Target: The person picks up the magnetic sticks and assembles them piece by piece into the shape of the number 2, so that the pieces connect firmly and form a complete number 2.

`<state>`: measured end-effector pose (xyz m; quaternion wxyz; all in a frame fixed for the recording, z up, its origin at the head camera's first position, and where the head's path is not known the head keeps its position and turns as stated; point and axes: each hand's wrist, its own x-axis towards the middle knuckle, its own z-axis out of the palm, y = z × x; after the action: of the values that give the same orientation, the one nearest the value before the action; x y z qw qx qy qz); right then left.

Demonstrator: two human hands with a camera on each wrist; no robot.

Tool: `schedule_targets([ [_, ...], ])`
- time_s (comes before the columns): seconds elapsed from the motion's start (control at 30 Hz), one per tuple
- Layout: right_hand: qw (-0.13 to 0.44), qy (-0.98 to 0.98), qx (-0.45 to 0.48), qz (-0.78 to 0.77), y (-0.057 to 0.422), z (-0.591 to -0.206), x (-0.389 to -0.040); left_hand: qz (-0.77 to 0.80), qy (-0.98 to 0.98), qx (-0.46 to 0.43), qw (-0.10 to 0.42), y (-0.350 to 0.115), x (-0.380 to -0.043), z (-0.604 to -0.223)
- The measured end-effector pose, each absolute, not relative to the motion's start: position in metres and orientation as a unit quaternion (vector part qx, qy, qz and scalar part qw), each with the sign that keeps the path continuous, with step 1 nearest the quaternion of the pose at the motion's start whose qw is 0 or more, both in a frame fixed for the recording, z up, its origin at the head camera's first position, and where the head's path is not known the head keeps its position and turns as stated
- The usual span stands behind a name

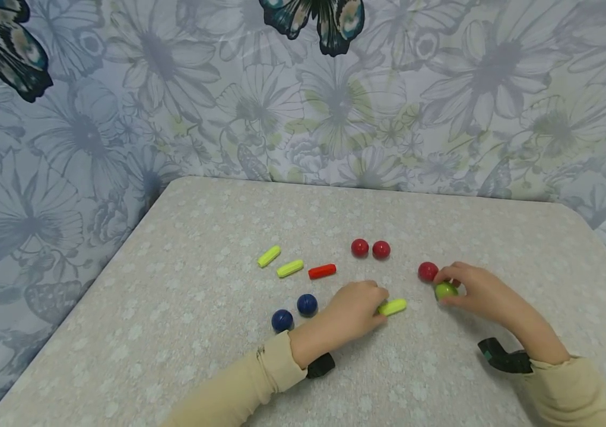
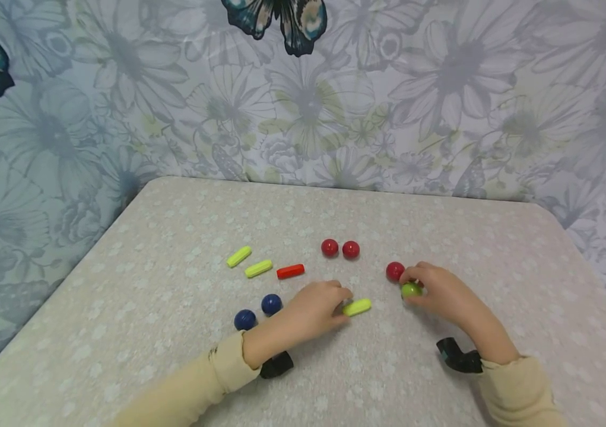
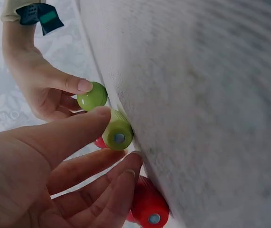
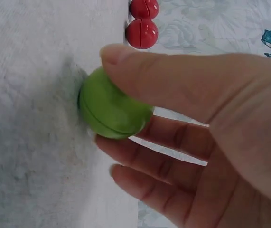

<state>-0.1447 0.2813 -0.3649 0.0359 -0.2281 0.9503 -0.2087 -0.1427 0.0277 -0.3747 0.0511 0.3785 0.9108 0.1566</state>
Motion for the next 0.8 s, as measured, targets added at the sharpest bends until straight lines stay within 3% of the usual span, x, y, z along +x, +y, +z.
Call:
schedule_targets([
  [0.5, 0.082, 0.893, -0.306, -0.320, 0.257, -0.371, -0.141, 0.202, 0.915, 0.343, 0.062, 0.030, -0.146, -0.375],
  [0.8, 0.071, 0.886, -0.312, -0.335, 0.249, -0.373, -0.137, 0.218, 0.913, 0.339, 0.058, 0.027, -0.146, -0.373],
])
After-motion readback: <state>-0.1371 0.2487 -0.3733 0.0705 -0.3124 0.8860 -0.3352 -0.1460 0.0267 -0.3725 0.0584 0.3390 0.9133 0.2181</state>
